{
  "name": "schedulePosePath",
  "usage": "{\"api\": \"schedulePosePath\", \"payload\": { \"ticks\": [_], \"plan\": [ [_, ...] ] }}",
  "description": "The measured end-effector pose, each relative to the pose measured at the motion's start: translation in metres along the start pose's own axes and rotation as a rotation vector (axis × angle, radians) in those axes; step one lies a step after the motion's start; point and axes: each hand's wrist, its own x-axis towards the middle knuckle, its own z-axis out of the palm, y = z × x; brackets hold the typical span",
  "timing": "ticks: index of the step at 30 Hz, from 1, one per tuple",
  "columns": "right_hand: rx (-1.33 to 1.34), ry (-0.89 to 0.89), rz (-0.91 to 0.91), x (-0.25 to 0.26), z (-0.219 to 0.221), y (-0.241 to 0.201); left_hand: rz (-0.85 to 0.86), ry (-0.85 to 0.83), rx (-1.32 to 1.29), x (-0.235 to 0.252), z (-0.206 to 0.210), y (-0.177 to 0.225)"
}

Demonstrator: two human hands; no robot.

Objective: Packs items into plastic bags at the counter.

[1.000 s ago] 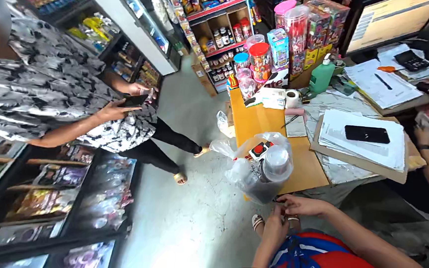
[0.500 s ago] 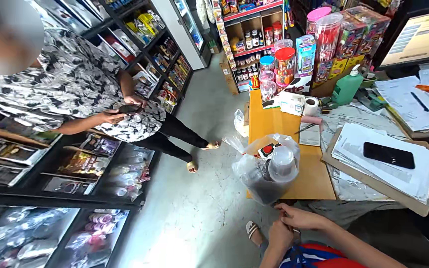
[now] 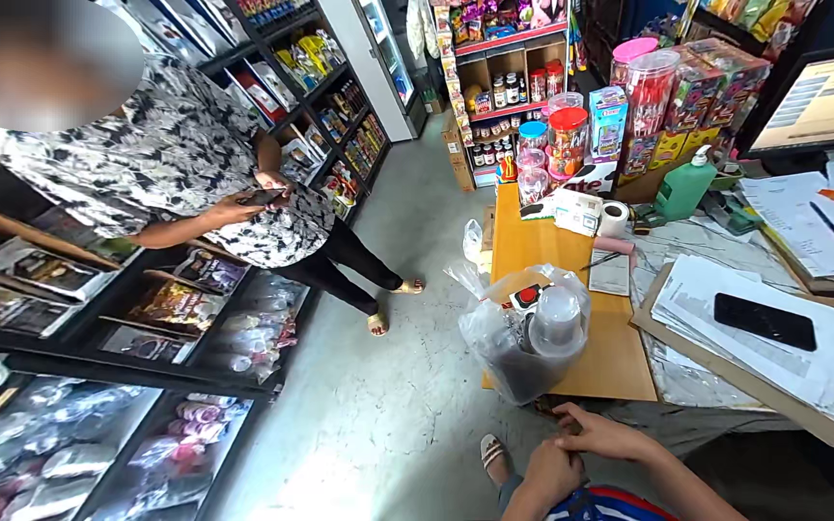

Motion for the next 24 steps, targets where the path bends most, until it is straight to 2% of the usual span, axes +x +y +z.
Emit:
{"api": "schedulePosePath", "payload": {
  "ticks": [5,11,15,24],
  "plan": [
    [0.032,-0.005,0.001,0.015,0.006,-0.002,-0.006,0.078,-0.111,-0.005,-0.001,-0.020],
    [-0.043,0.029,-0.005,0.039,0.025,-0.018,-0.104,0.106,-0.163,-0.008,-0.012,-0.050],
    [-0.072,0.078,-0.042,0.057,0.026,-0.027,-0.043,0.195,-0.255,-0.009,-0.026,-0.076],
    [-0.252,0.083,-0.006,0.070,0.042,-0.072,0.041,0.067,-0.240,-0.022,-0.068,-0.094]
  ]
}}
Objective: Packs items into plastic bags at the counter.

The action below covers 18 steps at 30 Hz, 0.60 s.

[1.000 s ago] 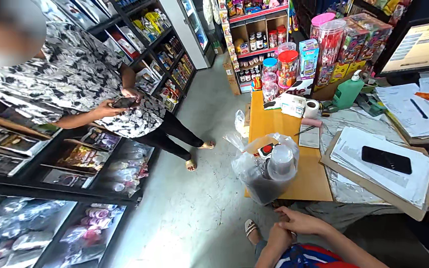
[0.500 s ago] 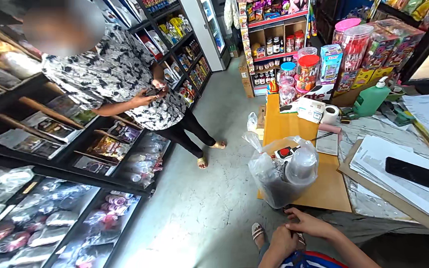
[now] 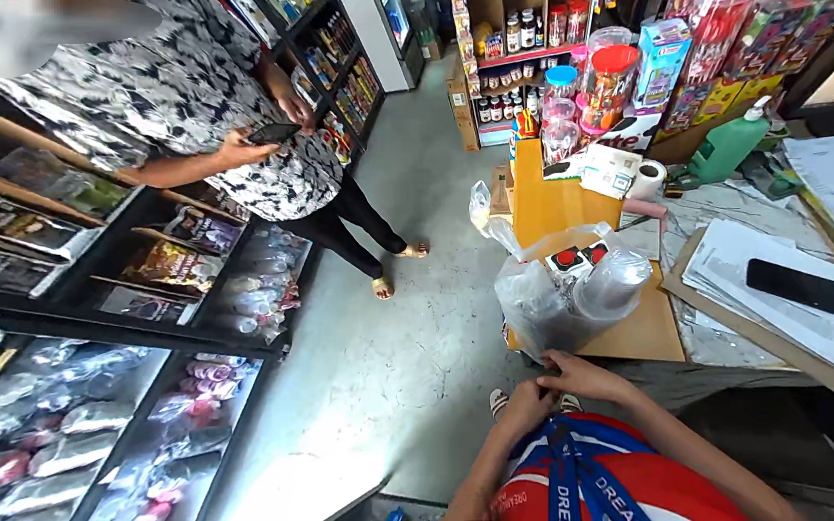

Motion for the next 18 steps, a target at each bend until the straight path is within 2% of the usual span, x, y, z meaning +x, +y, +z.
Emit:
{"api": "schedulePosePath", "payload": {
  "ticks": [9,18],
  "plan": [
    [0.045,0.025,0.014,0.011,0.010,-0.012,0.098,-0.018,-0.064,0.004,-0.020,-0.013],
    [0.154,0.159,-0.015,-0.001,0.009,-0.002,0.113,0.005,-0.127,0.011,-0.015,-0.001]
  ]
}}
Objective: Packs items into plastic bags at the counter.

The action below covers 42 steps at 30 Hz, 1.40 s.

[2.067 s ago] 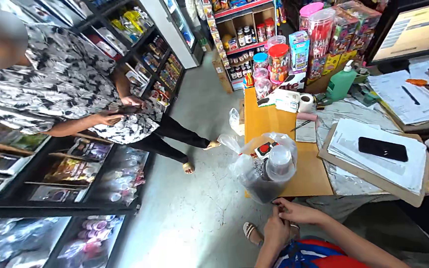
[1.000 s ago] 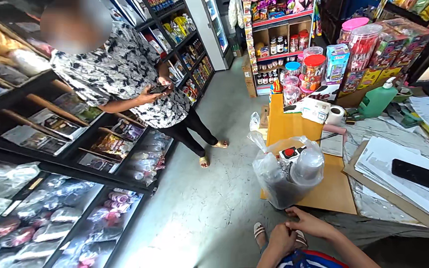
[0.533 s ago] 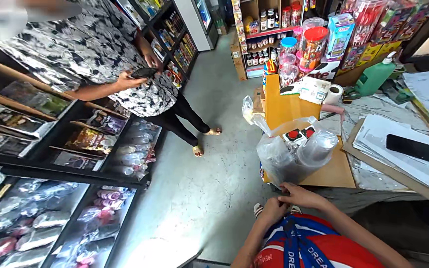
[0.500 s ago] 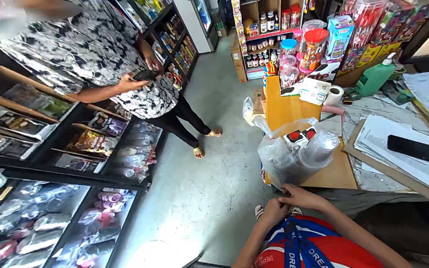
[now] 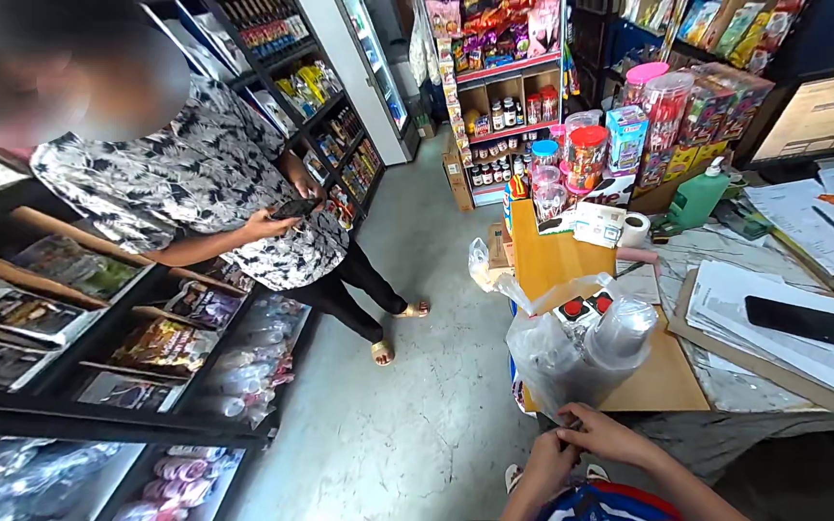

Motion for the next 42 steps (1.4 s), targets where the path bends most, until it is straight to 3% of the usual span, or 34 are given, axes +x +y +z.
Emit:
{"api": "schedulePosePath", "payload": {
  "ticks": [9,12,18,25,29,42],
  "plan": [
    [-0.021,0.023,0.002,-0.022,-0.011,0.024,0.069,-0.019,-0.074,0.005,0.035,0.003],
    [0.065,0.055,0.024,-0.034,-0.015,0.027,0.100,0.045,-0.082,-0.001,0.047,0.011],
    [0.427,0.148,-0.076,-0.058,-0.028,0.015,0.177,0.200,-0.183,-0.011,0.050,0.030],
    [1.137,0.013,-0.195,-0.090,-0.044,-0.018,0.404,0.348,-0.123,-0.050,0.019,0.078],
    [1.401,-0.027,-0.251,-0.091,-0.040,-0.028,0.525,0.439,-0.108,-0.068,0.010,0.091],
    [1.460,-0.141,-0.386,-0.106,-0.018,-0.042,0.640,0.440,-0.181,-0.081,0.023,0.104]
  ]
}}
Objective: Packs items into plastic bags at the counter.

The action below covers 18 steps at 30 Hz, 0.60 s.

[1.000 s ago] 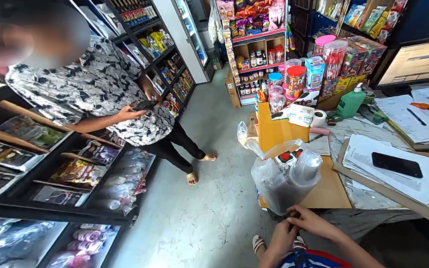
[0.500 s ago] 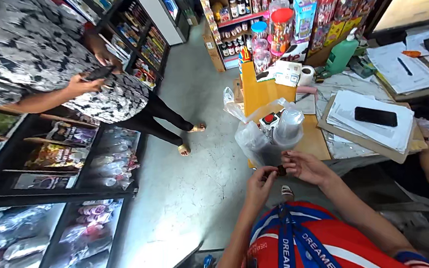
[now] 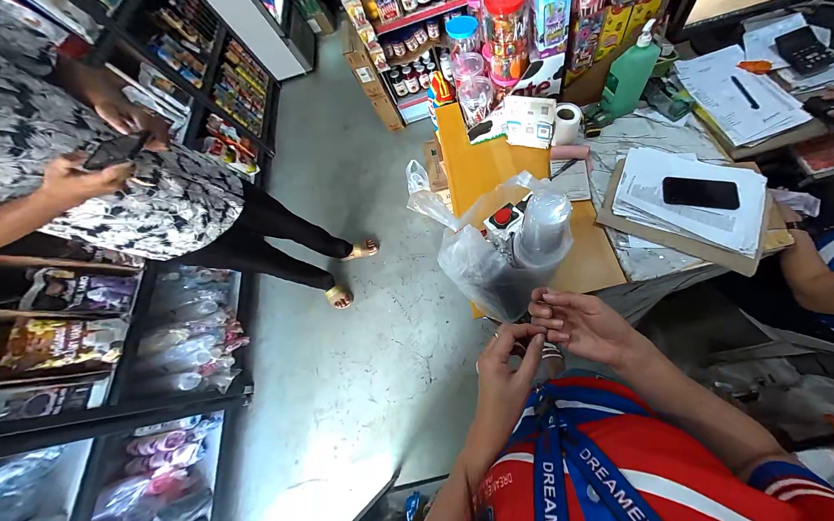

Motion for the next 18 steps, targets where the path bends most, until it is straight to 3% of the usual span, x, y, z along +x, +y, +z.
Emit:
{"api": "schedulePosePath", "payload": {
  "ticks": [4,11,18],
  "plan": [
    [-0.018,0.003,-0.026,-0.003,0.004,0.002,0.047,0.017,-0.005,0.001,0.003,0.002],
    [-0.022,-0.028,-0.045,-0.010,0.009,0.001,0.320,0.103,0.145,0.007,0.004,0.000],
    [-0.036,-0.005,-0.065,-0.014,0.011,0.000,0.360,0.130,0.208,0.008,0.007,0.001]
  ]
}}
